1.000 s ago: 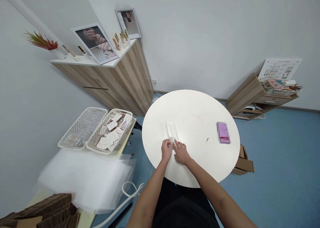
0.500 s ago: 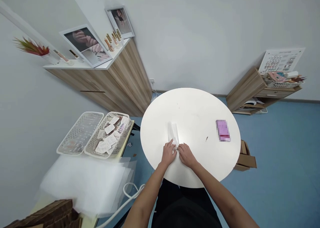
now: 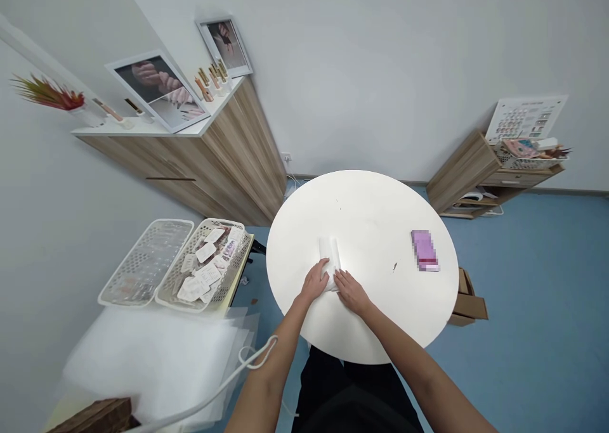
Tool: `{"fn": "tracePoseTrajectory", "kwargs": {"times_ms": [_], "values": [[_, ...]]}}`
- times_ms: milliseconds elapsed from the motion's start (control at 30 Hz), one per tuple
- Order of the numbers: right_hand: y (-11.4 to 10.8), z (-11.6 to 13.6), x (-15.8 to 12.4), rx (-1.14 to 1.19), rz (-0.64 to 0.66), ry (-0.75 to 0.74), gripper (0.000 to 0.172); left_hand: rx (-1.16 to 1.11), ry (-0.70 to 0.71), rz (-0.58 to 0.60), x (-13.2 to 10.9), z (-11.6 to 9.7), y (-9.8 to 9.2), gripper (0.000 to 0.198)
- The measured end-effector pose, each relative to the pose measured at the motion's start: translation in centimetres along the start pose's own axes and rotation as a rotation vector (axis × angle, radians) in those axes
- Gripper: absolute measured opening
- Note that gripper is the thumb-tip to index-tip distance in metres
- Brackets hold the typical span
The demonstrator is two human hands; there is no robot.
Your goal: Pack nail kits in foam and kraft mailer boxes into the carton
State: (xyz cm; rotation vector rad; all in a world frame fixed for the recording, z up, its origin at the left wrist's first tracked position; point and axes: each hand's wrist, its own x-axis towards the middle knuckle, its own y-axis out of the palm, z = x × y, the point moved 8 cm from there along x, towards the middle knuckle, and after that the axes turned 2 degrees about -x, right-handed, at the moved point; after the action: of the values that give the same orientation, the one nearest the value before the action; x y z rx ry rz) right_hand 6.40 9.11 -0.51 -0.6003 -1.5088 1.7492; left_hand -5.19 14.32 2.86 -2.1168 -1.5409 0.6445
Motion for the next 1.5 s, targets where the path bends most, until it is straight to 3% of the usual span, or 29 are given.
{"fn": "tracePoseTrajectory", "kwargs": {"times_ms": [100,367,567,667,800,933,1133,1267,1367,1500], "values": [[-0.2,0.0,0.4,-0.036,-0.003,0.009,0.051,-0.066,-0.068,0.108,1.1,0.1,0.6,0.047],[-1.2,0.3,1.5,-0.064,0.058,0.037,0.047,-0.295,-0.278,0.127,0.7,1.9,0.9,0.042],[-3.6,-1.1,3.8,0.117,0.260,-0.008,0.044,-0.351,-0.308,-0.004,1.1,2.4,0.0,0.032],[-4.1,-2.6,5.7,0.201,0.422,0.052,0.032,-0.323,-0.319,-0.103,0.8,2.5,-0.5,0.029],[-3.7,-5.1,8.1,0.315,0.554,0.198,0.022,-0.186,-0.135,-0.257,-0.3,1.1,-1.6,0.028],[-3.4,-7.4,9.9,0.377,0.472,0.290,0.020,0.077,0.050,-0.287,-1.7,-0.6,-1.4,0.052],[-2.4,-8.7,11.1,0.435,0.396,0.315,0.022,0.397,0.181,-0.061,-2.2,-0.8,2.3,0.069],[-1.6,-9.5,10.7,0.466,0.324,0.348,0.026,0.487,0.174,-0.015,-1.9,-0.2,3.6,0.071],[-1.2,-10.3,9.6,0.460,0.204,0.449,0.029,0.504,0.165,0.005,-1.4,0.0,3.9,0.067],[-2.1,-9.8,7.6,0.273,-0.048,0.500,0.035,0.494,0.170,0.032,-0.7,0.2,3.8,0.064]]}}
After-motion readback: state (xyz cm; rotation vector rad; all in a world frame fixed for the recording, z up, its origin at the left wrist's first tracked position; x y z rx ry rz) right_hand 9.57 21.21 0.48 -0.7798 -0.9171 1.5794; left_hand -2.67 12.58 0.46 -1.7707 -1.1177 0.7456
